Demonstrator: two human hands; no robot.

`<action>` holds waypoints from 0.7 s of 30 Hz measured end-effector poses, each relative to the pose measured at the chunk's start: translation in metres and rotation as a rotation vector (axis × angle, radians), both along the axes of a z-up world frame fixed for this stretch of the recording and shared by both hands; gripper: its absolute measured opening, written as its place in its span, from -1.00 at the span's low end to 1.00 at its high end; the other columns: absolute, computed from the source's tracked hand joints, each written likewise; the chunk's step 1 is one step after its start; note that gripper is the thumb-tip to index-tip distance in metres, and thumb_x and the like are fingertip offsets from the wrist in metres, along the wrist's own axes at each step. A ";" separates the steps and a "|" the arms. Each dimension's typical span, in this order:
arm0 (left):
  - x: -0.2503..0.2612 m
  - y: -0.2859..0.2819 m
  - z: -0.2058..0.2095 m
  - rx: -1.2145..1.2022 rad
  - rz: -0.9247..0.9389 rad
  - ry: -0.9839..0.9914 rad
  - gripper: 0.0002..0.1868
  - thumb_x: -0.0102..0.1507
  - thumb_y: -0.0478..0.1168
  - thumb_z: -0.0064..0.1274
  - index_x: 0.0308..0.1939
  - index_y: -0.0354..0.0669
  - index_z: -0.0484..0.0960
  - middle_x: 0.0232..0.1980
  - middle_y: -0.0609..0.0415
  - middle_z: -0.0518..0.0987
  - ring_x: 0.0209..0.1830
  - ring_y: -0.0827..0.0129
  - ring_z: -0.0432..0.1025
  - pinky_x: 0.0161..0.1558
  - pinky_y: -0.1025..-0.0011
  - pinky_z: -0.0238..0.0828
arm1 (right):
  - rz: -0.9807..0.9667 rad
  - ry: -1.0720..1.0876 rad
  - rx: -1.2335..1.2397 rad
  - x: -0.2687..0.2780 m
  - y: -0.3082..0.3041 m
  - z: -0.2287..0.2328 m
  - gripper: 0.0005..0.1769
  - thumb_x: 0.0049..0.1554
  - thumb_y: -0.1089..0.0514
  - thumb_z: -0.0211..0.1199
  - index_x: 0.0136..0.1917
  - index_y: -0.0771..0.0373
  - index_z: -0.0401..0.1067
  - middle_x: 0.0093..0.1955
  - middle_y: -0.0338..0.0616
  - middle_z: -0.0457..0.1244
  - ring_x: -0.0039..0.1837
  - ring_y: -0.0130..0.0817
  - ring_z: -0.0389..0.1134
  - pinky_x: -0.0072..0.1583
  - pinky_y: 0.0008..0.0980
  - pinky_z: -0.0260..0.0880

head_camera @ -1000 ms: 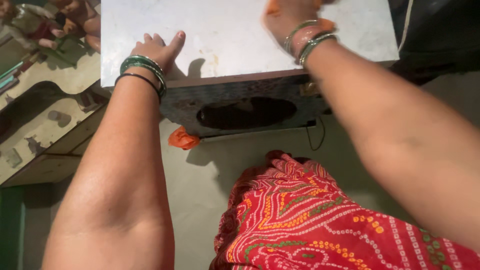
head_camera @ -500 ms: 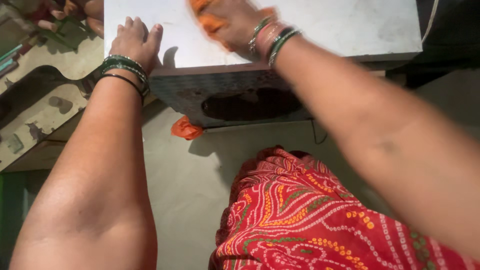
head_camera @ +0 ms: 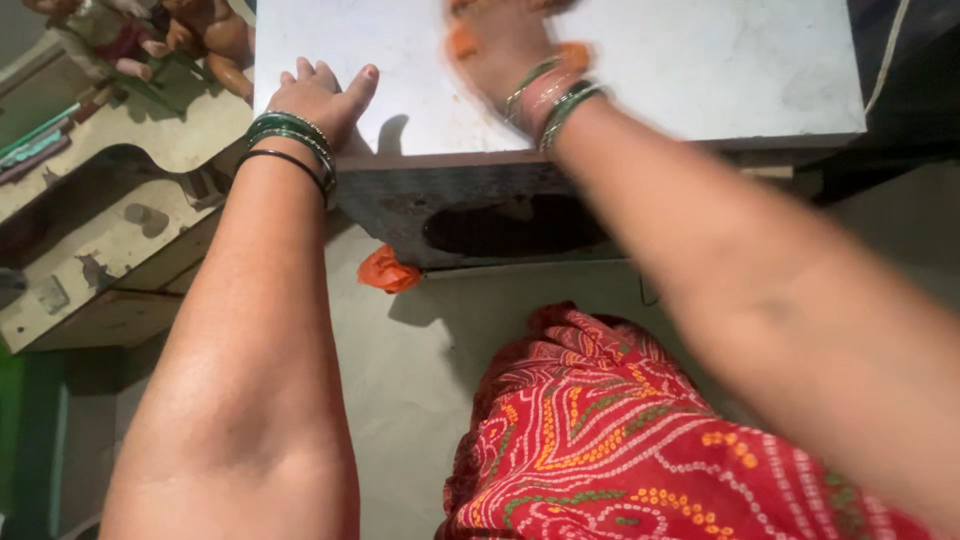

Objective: The person organizes books on a shelf, then wipes a white cabinet top and an old CRT television with an orange cloth. The person handles books one at a time and places them on a shelf, then uses the cloth to wipe the cabinet and TV surfaces.

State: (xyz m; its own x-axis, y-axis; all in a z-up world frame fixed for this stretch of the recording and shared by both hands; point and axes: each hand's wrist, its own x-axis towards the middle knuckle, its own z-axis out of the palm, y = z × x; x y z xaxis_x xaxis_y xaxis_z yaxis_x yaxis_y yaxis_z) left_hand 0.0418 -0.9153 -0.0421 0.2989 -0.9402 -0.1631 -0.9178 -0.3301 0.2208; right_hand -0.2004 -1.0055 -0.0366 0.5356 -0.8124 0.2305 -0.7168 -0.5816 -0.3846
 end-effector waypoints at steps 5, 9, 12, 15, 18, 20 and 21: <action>0.000 0.006 0.018 0.020 0.124 0.125 0.00 0.27 0.54 -0.37 0.44 -0.21 0.36 0.45 -0.43 0.31 0.48 -0.24 0.20 0.47 0.10 0.11 | 0.416 -0.141 -0.085 0.079 0.036 -0.034 -0.57 0.05 0.05 0.22 0.14 0.30 0.51 0.34 0.14 0.22 0.44 0.09 0.11 0.42 0.01 0.05; -0.001 0.015 0.030 -0.069 0.105 0.293 0.00 0.15 0.52 -0.33 0.48 -0.01 0.33 0.33 -0.25 0.50 0.40 -0.13 0.29 0.41 0.15 0.16 | 0.526 0.072 -0.009 0.058 0.032 -0.007 -0.56 0.07 0.03 0.22 0.24 0.05 0.49 0.55 -0.01 0.11 0.62 -0.01 -0.05 0.50 0.02 -0.11; -0.002 0.017 0.035 -0.051 0.164 0.223 0.02 0.22 0.54 -0.31 0.50 -0.12 0.27 0.41 -0.29 0.38 0.44 -0.10 0.24 0.41 0.11 0.11 | 0.269 0.052 0.211 0.004 0.021 0.019 -0.51 0.20 -0.02 0.14 0.38 0.03 0.41 0.56 -0.07 0.11 0.58 -0.17 0.03 0.60 -0.09 -0.01; -0.002 0.013 0.040 0.005 0.175 0.223 0.02 0.23 0.54 -0.32 0.51 -0.11 0.28 0.45 -0.26 0.36 0.49 -0.06 0.22 0.46 0.14 0.08 | 0.014 0.017 0.125 -0.031 -0.006 0.028 -0.53 0.17 -0.01 0.11 0.33 0.04 0.38 0.53 -0.07 0.09 0.51 -0.06 -0.02 0.46 0.03 -0.10; 0.001 0.005 0.045 0.095 0.157 0.204 0.01 0.21 0.55 -0.37 0.50 -0.07 0.30 0.49 -0.19 0.33 0.53 -0.04 0.18 0.49 0.12 0.03 | -0.190 0.022 -0.118 -0.049 -0.042 0.018 -0.60 0.09 0.04 0.10 0.19 0.13 0.43 0.32 0.01 0.21 0.34 -0.01 0.16 0.32 0.02 0.12; 0.006 -0.007 0.050 0.201 0.192 0.253 0.01 0.22 0.55 -0.36 0.47 -0.10 0.40 0.50 -0.17 0.36 0.54 -0.04 0.19 0.52 0.16 0.03 | -0.319 0.009 -0.383 -0.047 -0.056 0.007 -0.64 0.04 0.08 0.10 0.10 0.18 0.46 0.19 0.05 0.30 0.23 0.03 0.28 0.23 0.02 0.26; 0.009 -0.013 0.051 0.255 0.206 0.279 0.02 0.23 0.55 -0.35 0.46 -0.11 0.45 0.51 -0.16 0.37 0.55 -0.04 0.20 0.54 0.18 0.03 | -0.332 0.040 -0.427 -0.037 -0.058 0.003 -0.65 0.02 0.10 0.09 0.05 0.21 0.48 0.12 0.08 0.34 0.17 0.05 0.34 0.18 0.01 0.33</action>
